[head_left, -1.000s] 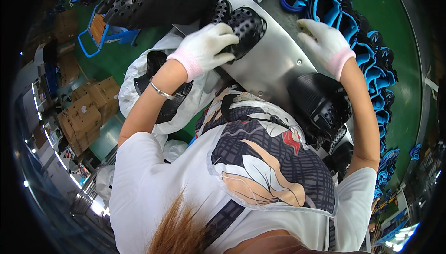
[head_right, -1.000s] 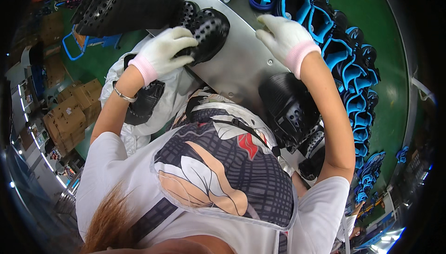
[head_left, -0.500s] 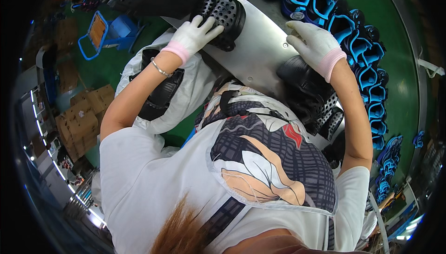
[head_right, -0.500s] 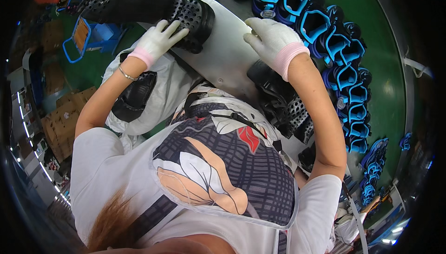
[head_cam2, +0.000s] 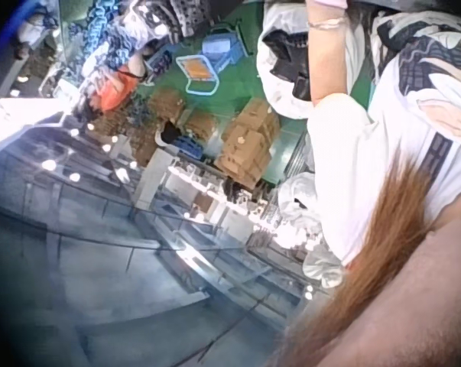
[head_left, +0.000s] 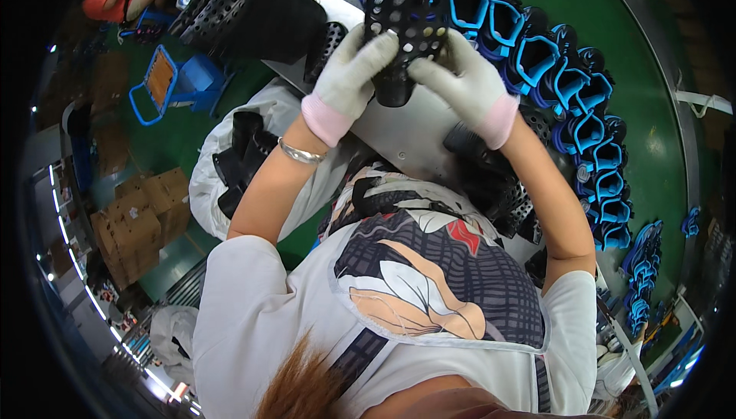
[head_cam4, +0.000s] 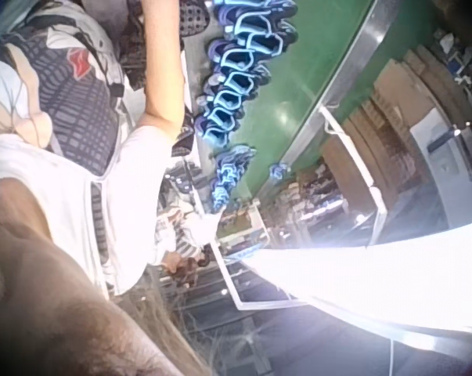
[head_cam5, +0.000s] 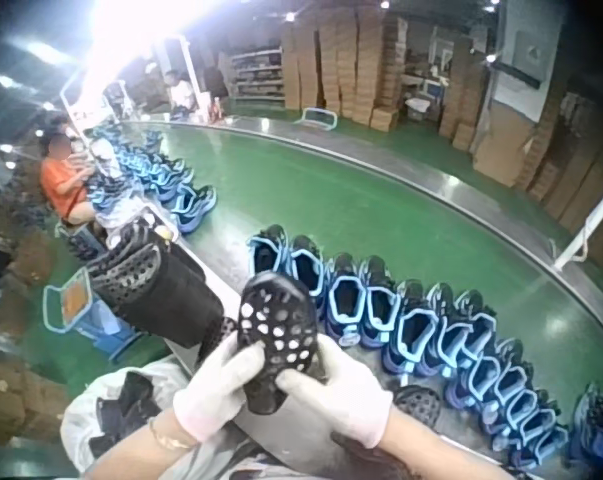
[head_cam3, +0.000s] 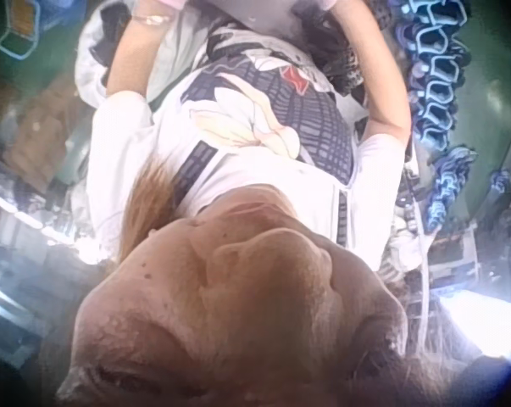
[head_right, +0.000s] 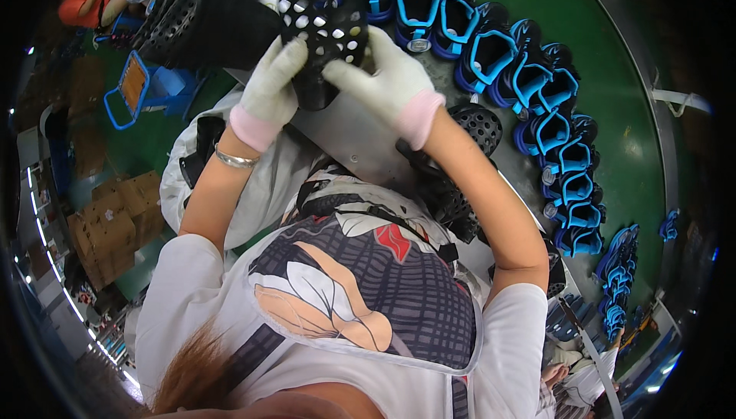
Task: The person assembles shoes by hand at a production line station, repeatedly picking up black perforated shoe components, inserting them into blue and black shoe uppers, and pressing them into place.
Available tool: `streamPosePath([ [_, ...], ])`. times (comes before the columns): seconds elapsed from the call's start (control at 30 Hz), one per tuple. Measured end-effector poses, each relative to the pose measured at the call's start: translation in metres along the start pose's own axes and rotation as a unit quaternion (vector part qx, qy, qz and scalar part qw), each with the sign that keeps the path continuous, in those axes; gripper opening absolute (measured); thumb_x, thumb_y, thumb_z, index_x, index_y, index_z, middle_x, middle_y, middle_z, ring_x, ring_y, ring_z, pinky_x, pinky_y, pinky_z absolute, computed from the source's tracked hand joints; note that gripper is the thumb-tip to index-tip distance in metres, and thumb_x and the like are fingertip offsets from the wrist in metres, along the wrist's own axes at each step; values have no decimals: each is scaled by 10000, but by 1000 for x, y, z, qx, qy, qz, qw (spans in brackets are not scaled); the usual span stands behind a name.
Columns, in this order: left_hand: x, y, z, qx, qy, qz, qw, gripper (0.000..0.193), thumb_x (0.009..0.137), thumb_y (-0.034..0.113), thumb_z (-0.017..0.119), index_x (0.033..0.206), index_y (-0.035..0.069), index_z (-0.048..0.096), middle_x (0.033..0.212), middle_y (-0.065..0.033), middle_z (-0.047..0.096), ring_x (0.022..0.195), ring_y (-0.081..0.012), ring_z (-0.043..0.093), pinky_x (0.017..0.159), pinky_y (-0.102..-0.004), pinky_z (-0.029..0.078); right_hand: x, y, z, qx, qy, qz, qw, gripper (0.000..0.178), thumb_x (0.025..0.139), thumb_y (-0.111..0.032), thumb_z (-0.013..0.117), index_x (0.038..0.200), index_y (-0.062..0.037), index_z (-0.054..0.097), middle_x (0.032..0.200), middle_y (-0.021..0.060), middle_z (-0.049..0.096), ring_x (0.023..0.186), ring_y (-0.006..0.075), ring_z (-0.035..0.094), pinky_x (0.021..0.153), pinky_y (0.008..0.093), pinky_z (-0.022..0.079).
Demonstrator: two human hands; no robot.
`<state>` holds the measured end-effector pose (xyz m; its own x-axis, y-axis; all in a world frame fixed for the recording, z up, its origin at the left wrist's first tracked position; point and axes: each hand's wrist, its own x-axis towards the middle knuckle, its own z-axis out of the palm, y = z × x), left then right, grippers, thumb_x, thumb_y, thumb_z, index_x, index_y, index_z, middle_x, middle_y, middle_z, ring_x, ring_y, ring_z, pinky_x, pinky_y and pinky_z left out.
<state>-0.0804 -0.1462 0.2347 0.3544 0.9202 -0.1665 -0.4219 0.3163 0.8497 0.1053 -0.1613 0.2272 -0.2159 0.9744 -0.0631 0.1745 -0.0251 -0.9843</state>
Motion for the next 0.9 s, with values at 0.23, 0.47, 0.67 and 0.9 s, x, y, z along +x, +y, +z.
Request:
streamPosePath([
  [0.23,33,-11,-2,-225,-160,-65,959,553,958,326,560,1394,36,383,1317,-95,519,1228,-219,499,1082,-384,373,18,-4,-30,448,-88,157,876,289,967,-256,506,1116,-14,561,1038,82,627,879,151,627,755,281,516],
  [0.47,72,-20,-20,-101,-121,-98,983,507,973,337,496,1346,-4,452,1304,-187,558,1187,-267,566,1029,-408,450,46,19,-43,-288,-12,34,957,523,891,-509,554,960,-5,673,807,170,676,788,285,671,711,350,513],
  [0.67,107,-25,-34,-6,47,-58,997,196,923,267,644,977,79,642,888,-7,650,812,-99,635,690,-253,525,62,-13,-15,-419,-31,119,900,580,848,-582,560,1017,-29,595,867,223,670,847,376,660,734,444,517],
  [0.9,157,-27,-58,74,-15,-219,973,471,930,433,614,1123,6,566,1088,-106,618,949,-212,651,827,-375,562,106,5,-33,-390,-6,163,906,526,852,-524,527,883,-11,639,831,211,671,818,390,652,753,447,516],
])
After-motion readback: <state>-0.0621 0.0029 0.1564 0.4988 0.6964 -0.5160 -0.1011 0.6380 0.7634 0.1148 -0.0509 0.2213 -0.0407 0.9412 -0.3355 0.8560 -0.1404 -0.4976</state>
